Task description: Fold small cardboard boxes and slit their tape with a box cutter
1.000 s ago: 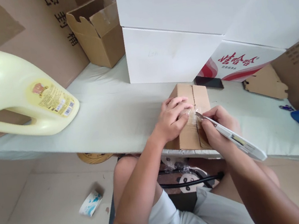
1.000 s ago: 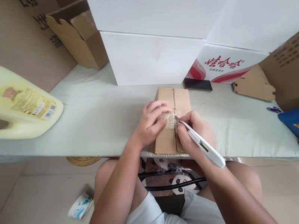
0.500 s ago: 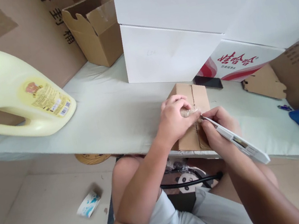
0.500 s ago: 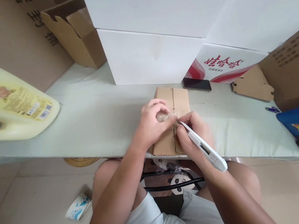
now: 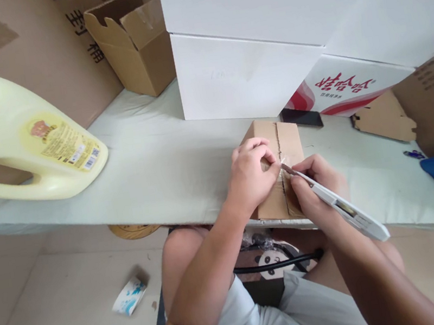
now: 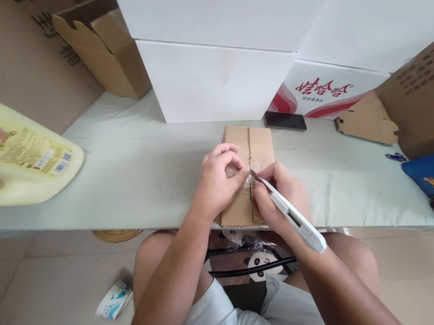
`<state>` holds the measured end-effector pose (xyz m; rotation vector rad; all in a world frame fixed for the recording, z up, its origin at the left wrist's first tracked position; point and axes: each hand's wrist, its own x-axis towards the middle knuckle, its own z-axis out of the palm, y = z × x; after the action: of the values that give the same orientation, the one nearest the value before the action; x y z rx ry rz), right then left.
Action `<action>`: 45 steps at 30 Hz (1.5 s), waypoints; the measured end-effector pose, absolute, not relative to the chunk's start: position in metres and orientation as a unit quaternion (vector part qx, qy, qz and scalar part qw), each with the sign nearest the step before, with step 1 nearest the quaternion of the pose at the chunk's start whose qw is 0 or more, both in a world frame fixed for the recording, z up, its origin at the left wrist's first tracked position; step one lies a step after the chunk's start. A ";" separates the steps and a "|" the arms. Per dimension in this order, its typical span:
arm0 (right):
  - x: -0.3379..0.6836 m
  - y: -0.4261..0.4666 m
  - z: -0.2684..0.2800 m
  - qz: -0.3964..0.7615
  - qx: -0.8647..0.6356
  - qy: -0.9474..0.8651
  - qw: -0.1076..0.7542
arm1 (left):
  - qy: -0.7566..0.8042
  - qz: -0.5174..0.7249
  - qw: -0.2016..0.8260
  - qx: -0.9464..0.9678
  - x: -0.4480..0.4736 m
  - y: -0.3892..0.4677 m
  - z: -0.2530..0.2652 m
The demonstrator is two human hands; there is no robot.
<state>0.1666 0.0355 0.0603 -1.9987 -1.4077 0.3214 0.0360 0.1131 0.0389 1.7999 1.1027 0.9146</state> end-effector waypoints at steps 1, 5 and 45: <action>0.167 0.036 0.060 0.126 -0.763 -0.539 0.333 | 0.438 0.363 0.407 0.715 0.036 0.113 0.039; 0.168 0.036 0.059 0.138 -0.761 -0.536 0.338 | 0.439 0.360 0.406 0.716 0.036 0.113 0.039; 0.167 0.035 0.063 0.156 -0.749 -0.541 0.349 | 0.443 0.379 0.404 0.705 0.039 0.114 0.034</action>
<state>0.1673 0.0347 0.0633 -1.9405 -1.4020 0.4041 0.0386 0.1139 0.0343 1.7796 1.1190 0.9572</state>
